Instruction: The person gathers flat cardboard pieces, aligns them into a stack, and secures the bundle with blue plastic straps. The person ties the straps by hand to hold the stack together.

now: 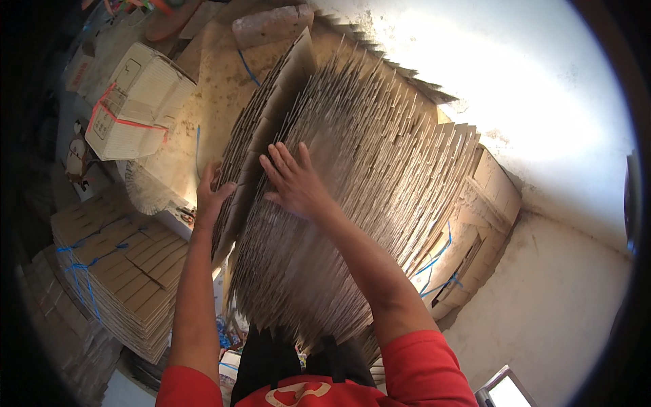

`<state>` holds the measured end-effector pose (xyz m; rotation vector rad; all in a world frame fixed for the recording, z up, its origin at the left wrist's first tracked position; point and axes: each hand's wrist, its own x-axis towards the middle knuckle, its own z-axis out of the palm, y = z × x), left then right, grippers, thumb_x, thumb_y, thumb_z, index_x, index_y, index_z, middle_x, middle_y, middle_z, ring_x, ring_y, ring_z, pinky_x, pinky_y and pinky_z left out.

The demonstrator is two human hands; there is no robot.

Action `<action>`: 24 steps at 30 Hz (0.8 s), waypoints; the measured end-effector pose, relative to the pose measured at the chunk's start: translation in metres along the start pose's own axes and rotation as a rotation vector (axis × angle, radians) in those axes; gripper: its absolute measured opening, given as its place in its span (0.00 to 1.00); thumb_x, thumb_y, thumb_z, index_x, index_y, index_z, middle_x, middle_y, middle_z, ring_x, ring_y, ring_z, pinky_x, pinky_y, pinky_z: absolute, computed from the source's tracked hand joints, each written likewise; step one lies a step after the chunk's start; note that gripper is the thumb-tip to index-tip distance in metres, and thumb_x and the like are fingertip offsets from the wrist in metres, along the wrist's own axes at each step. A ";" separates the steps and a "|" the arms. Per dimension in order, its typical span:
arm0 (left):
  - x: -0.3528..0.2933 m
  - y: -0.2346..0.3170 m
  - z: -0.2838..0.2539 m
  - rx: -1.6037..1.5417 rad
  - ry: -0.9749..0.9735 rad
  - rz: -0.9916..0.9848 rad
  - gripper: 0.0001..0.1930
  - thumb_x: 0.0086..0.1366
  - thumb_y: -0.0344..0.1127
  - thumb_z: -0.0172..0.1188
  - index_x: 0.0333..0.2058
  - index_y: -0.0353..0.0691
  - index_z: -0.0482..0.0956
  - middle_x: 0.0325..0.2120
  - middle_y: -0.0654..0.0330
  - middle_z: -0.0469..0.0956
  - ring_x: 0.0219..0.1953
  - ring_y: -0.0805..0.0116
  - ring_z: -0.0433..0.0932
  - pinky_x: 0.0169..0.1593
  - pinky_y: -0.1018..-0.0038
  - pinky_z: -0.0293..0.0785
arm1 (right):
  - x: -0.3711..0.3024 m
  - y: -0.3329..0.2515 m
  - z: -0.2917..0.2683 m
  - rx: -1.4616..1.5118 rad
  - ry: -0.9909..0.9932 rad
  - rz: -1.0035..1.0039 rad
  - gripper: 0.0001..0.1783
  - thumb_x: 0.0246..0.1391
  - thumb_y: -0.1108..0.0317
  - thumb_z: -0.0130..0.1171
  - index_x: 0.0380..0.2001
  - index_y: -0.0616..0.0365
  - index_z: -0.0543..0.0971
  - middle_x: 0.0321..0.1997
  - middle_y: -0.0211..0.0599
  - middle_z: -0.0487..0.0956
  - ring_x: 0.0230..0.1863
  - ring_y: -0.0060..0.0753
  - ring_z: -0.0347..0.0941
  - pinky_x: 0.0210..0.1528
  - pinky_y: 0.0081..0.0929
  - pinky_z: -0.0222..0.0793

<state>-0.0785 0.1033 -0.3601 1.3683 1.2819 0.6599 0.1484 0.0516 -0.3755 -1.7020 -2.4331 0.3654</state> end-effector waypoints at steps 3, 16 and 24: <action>0.005 -0.003 0.002 0.289 -0.015 0.059 0.36 0.56 0.29 0.61 0.63 0.31 0.57 0.57 0.44 0.69 0.59 0.57 0.70 0.60 0.67 0.65 | 0.000 -0.002 -0.002 -0.038 0.002 -0.009 0.44 0.60 0.37 0.41 0.69 0.54 0.52 0.74 0.39 0.49 0.76 0.38 0.36 0.74 0.56 0.22; 0.039 0.002 0.020 0.677 0.077 -0.011 0.34 0.48 0.26 0.63 0.58 0.32 0.65 0.49 0.40 0.74 0.53 0.47 0.73 0.55 0.62 0.70 | -0.002 0.001 0.003 0.008 0.066 -0.018 0.43 0.59 0.37 0.41 0.68 0.58 0.56 0.74 0.41 0.51 0.76 0.39 0.36 0.74 0.55 0.21; -0.005 0.011 0.042 0.917 -0.058 0.123 0.36 0.48 0.20 0.58 0.60 0.37 0.65 0.49 0.39 0.74 0.48 0.41 0.76 0.50 0.59 0.72 | -0.003 0.003 0.008 -0.001 0.030 -0.001 0.43 0.60 0.38 0.41 0.68 0.58 0.55 0.74 0.40 0.50 0.76 0.39 0.36 0.73 0.55 0.22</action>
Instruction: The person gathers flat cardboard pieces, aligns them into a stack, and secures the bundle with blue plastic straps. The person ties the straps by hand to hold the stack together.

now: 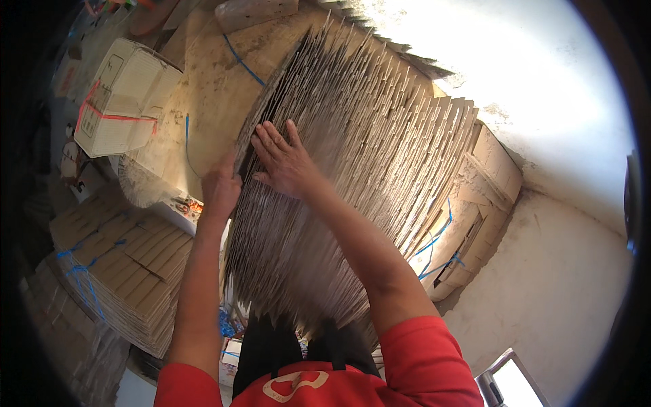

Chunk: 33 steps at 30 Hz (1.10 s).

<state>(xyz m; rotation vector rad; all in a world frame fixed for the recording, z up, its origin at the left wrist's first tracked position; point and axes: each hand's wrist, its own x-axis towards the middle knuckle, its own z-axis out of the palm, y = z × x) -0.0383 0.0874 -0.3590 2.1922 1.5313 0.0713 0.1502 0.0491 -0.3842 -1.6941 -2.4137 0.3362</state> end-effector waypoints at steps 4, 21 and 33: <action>-0.002 -0.013 0.008 -0.176 0.016 0.120 0.37 0.45 0.20 0.60 0.59 0.37 0.65 0.47 0.40 0.75 0.48 0.41 0.75 0.49 0.57 0.72 | 0.004 -0.005 -0.003 0.019 0.005 -0.002 0.44 0.58 0.37 0.44 0.68 0.58 0.55 0.74 0.40 0.51 0.76 0.40 0.37 0.73 0.56 0.22; 0.003 -0.031 -0.009 -0.791 -0.256 -0.069 0.35 0.55 0.35 0.66 0.60 0.32 0.64 0.51 0.53 0.74 0.52 0.64 0.72 0.58 0.70 0.67 | -0.038 -0.020 -0.006 0.042 -0.102 0.015 0.43 0.60 0.38 0.42 0.70 0.52 0.51 0.75 0.35 0.46 0.77 0.35 0.32 0.75 0.51 0.19; -0.012 -0.032 0.000 -0.273 0.007 0.032 0.56 0.48 0.45 0.71 0.66 0.28 0.45 0.66 0.42 0.52 0.69 0.50 0.52 0.68 0.62 0.50 | -0.042 -0.016 0.002 0.107 0.006 -0.019 0.40 0.57 0.40 0.47 0.66 0.53 0.59 0.73 0.40 0.52 0.76 0.38 0.38 0.74 0.55 0.23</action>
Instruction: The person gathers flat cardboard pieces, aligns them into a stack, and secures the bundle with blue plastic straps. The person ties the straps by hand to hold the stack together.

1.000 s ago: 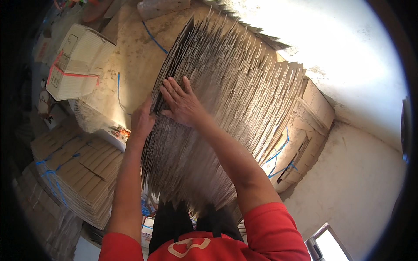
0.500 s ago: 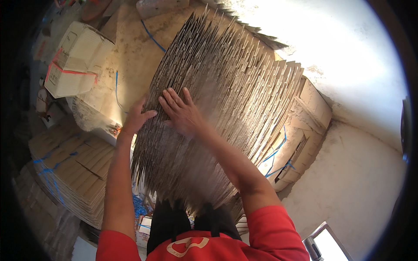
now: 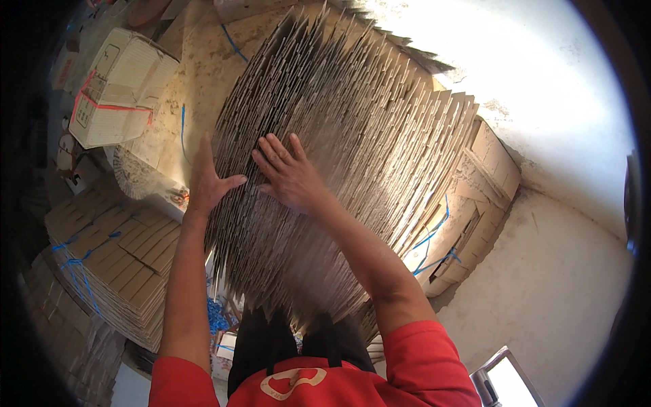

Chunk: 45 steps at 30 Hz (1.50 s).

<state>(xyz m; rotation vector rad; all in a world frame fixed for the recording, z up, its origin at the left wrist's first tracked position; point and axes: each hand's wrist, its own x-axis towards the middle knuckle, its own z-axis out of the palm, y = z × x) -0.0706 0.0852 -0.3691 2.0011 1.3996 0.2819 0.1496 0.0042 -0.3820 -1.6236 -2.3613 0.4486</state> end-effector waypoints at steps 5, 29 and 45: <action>0.006 -0.025 -0.007 -0.158 -0.025 0.027 0.55 0.45 0.42 0.72 0.67 0.32 0.47 0.64 0.40 0.57 0.67 0.47 0.56 0.67 0.62 0.54 | 0.001 0.000 -0.008 -0.016 -0.010 -0.009 0.37 0.56 0.44 0.51 0.62 0.57 0.66 0.72 0.42 0.56 0.75 0.40 0.41 0.74 0.55 0.26; 0.029 0.098 -0.046 0.604 0.244 -0.097 0.33 0.50 0.29 0.62 0.57 0.39 0.66 0.34 0.40 0.79 0.37 0.42 0.80 0.39 0.53 0.75 | -0.002 0.006 -0.001 0.040 -0.005 0.002 0.37 0.58 0.44 0.49 0.63 0.58 0.63 0.73 0.41 0.54 0.76 0.38 0.37 0.74 0.52 0.23; 0.073 0.048 0.035 0.280 0.075 0.189 0.34 0.47 0.32 0.66 0.55 0.34 0.68 0.35 0.42 0.79 0.37 0.42 0.79 0.41 0.55 0.75 | 0.000 0.005 -0.004 0.062 -0.009 -0.002 0.37 0.56 0.45 0.54 0.63 0.57 0.65 0.72 0.41 0.56 0.75 0.41 0.40 0.75 0.53 0.24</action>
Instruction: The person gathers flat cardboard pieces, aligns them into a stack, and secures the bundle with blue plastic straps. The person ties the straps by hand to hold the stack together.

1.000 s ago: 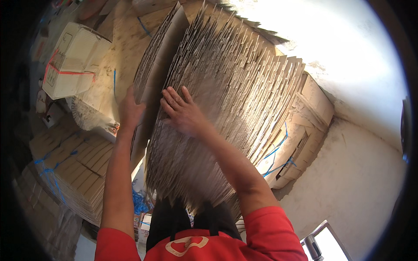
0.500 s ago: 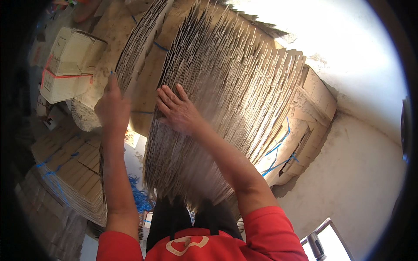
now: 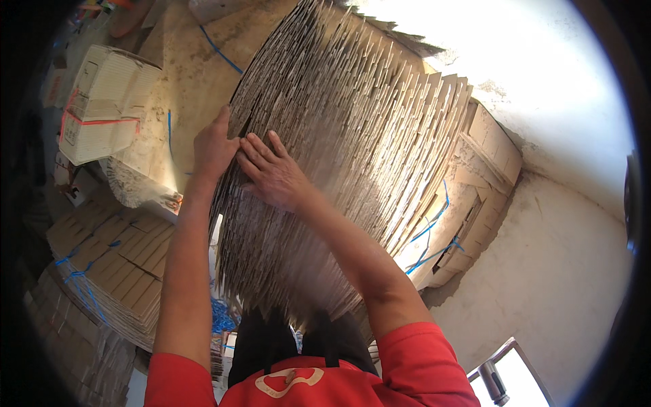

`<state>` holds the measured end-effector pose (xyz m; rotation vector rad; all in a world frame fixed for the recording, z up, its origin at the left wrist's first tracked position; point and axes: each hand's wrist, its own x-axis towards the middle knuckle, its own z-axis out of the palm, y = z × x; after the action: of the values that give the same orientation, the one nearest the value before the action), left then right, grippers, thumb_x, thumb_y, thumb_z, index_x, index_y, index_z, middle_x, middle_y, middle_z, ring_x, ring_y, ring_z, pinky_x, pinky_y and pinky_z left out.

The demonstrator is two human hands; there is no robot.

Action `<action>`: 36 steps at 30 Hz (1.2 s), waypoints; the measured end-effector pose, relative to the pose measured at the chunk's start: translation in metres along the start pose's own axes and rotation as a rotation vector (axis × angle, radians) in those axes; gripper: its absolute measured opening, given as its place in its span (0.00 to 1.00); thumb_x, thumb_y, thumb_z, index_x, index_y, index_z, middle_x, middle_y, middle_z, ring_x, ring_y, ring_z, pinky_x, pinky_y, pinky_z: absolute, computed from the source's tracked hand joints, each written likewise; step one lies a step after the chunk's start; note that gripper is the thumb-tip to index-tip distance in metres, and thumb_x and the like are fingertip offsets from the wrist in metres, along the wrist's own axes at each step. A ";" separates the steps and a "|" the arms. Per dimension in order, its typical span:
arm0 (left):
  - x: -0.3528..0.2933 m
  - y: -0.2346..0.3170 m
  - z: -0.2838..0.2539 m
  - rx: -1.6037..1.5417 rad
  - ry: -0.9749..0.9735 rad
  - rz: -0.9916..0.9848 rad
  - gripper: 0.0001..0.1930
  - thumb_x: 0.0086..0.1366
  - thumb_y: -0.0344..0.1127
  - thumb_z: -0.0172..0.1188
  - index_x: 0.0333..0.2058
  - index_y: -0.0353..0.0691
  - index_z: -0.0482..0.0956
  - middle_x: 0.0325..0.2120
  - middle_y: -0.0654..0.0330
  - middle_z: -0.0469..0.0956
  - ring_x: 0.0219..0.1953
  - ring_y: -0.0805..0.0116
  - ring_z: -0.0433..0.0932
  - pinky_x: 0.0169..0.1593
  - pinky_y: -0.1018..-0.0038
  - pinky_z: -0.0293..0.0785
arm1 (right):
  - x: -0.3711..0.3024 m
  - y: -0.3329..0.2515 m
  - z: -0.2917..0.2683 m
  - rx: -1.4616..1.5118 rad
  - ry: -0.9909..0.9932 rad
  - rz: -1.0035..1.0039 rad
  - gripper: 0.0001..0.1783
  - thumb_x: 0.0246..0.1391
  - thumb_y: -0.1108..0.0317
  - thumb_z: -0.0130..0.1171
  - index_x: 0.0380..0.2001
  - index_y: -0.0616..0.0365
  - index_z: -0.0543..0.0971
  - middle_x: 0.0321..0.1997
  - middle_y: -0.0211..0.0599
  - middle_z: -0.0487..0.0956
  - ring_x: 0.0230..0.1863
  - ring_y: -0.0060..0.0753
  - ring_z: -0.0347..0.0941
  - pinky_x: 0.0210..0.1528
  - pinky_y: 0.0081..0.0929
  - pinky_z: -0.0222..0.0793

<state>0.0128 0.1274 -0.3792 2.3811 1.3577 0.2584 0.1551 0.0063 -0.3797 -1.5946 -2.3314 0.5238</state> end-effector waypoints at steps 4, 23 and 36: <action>0.003 0.001 -0.005 0.004 -0.099 -0.037 0.33 0.46 0.33 0.66 0.53 0.33 0.69 0.30 0.41 0.79 0.35 0.41 0.78 0.40 0.54 0.74 | 0.000 0.000 0.006 0.003 0.025 -0.006 0.37 0.58 0.46 0.52 0.63 0.58 0.64 0.72 0.41 0.56 0.75 0.41 0.40 0.75 0.52 0.24; 0.009 -0.001 -0.028 -0.402 -0.396 -0.145 0.38 0.51 0.39 0.67 0.59 0.30 0.64 0.52 0.40 0.72 0.57 0.48 0.71 0.58 0.61 0.67 | -0.001 0.003 -0.002 0.204 0.088 0.027 0.38 0.50 0.54 0.61 0.62 0.59 0.64 0.72 0.47 0.55 0.75 0.43 0.41 0.75 0.49 0.30; 0.009 -0.019 -0.021 -0.446 -0.260 -0.127 0.46 0.46 0.37 0.70 0.63 0.32 0.58 0.53 0.42 0.72 0.57 0.50 0.72 0.59 0.66 0.66 | -0.012 0.001 -0.001 0.008 0.006 0.080 0.46 0.57 0.43 0.51 0.70 0.57 0.50 0.74 0.41 0.49 0.76 0.41 0.35 0.76 0.45 0.25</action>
<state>-0.0052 0.1490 -0.3681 1.8811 1.1795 0.1849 0.1608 -0.0043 -0.3791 -1.6893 -2.2660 0.5445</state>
